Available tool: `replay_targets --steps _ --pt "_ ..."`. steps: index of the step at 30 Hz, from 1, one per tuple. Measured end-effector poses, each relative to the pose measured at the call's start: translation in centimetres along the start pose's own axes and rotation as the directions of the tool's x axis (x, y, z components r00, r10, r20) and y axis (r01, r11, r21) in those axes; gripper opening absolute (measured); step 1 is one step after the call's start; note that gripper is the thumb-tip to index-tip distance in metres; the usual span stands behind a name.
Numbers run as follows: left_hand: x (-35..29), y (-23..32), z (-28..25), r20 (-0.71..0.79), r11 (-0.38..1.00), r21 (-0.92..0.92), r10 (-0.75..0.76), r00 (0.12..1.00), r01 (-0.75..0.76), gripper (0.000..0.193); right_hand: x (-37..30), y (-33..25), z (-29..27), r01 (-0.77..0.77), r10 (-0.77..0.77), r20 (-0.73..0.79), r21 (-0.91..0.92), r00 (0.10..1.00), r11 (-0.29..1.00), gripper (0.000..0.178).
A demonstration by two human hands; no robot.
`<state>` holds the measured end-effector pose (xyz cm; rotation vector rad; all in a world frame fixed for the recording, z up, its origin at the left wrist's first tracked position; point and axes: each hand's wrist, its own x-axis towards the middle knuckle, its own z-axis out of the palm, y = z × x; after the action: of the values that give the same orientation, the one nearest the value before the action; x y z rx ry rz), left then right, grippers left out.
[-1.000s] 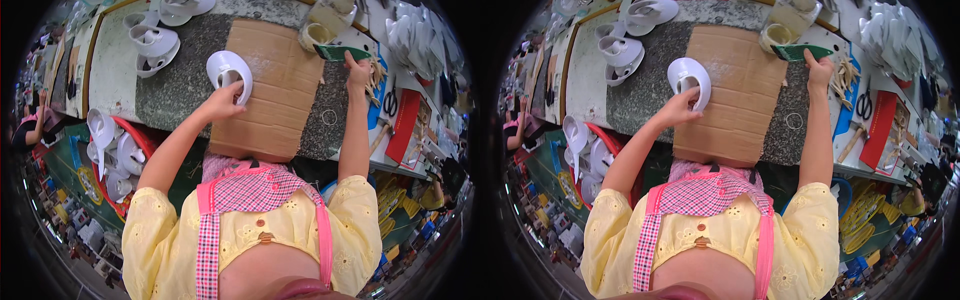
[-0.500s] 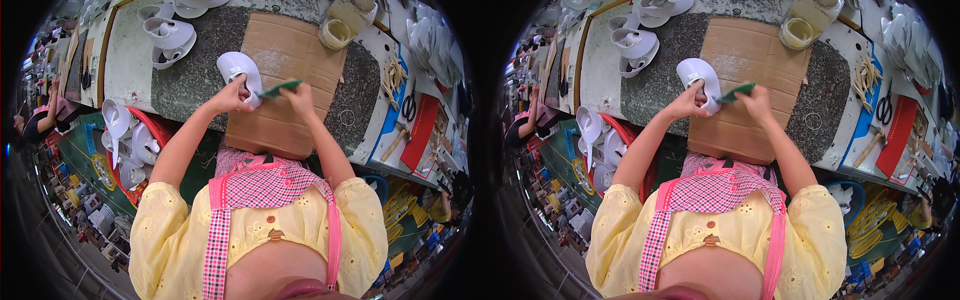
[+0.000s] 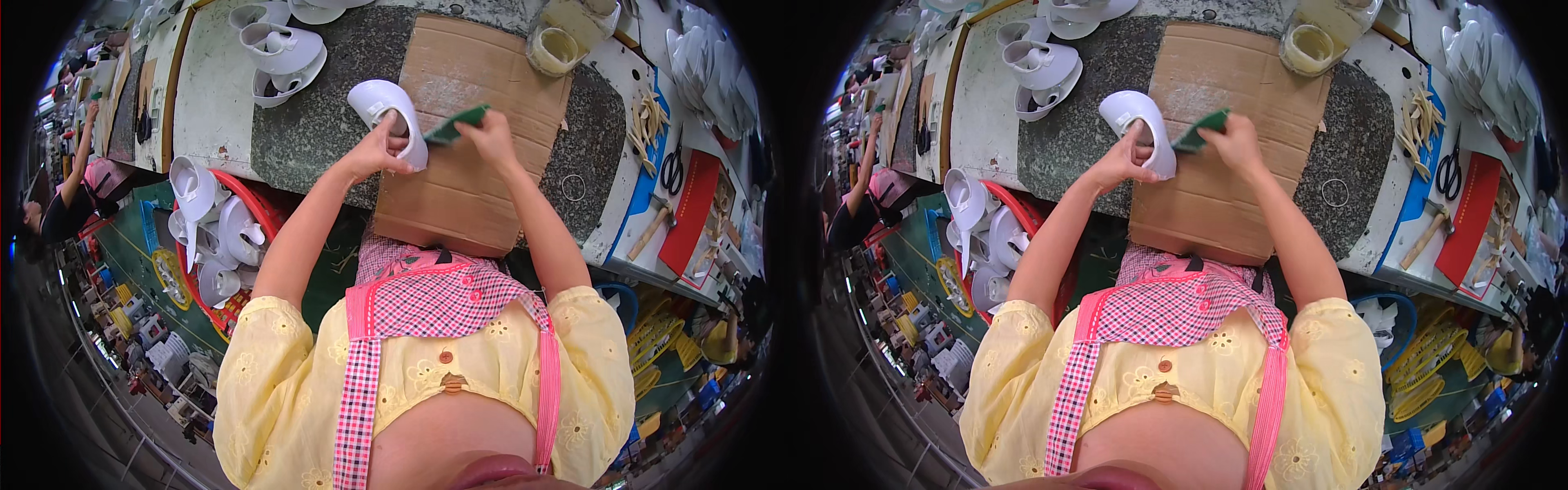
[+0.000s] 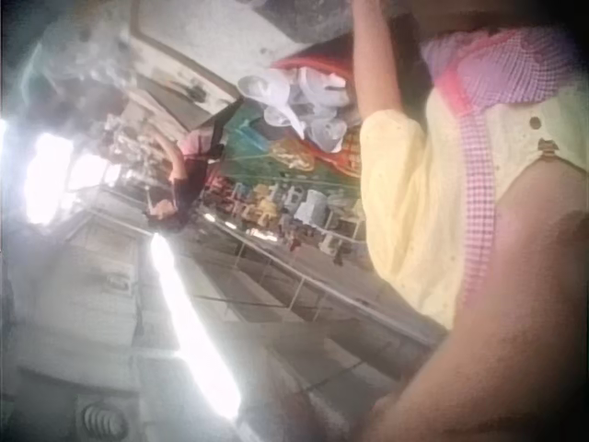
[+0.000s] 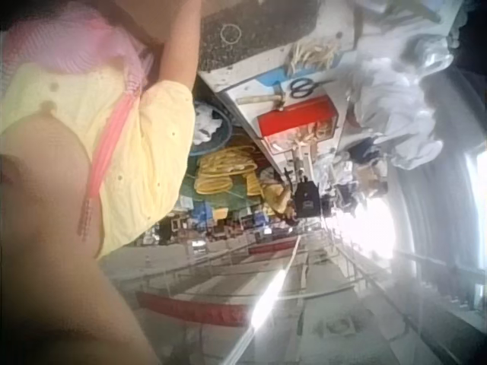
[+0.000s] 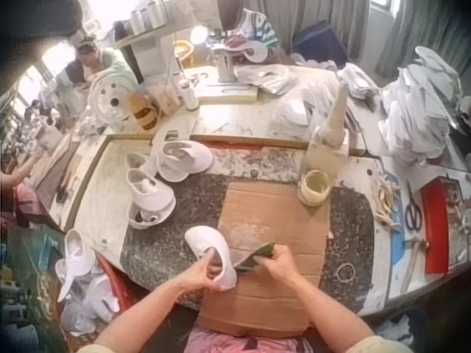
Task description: The person applies adhesive to shoe components using a handheld scraper tool, coating the inner and outer surfaces of each piece before placing it on the workstation.
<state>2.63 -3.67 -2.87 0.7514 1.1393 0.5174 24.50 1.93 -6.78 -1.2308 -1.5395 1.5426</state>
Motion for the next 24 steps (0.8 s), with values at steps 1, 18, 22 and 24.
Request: replay_targets --steps 1,18,22,24 --pt "0.1 0.0 0.0 0.000 1.000 -0.003 0.005 1.000 -0.005 0.108 -0.8 -0.4 -0.6 0.002 -0.002 0.002 -0.004 1.000 1.000 0.007" --pt "-1.7 3.2 1.2 -0.091 0.875 -0.445 0.167 0.982 -0.190 0.096 -2.8 -5.8 -0.4 0.075 -0.041 -0.090 0.423 0.995 0.903 0.005" --pt "-0.5 5.0 1.7 -0.176 0.809 -0.545 0.145 0.974 -0.219 0.090 -1.0 -5.4 0.7 0.291 -0.224 -0.267 0.242 0.937 0.926 0.009" --pt "-0.2 5.7 2.0 -0.279 0.816 -0.522 0.113 0.954 -0.250 0.084 -2.5 -5.4 0.2 0.331 -0.301 -0.183 0.163 0.936 0.930 0.010"
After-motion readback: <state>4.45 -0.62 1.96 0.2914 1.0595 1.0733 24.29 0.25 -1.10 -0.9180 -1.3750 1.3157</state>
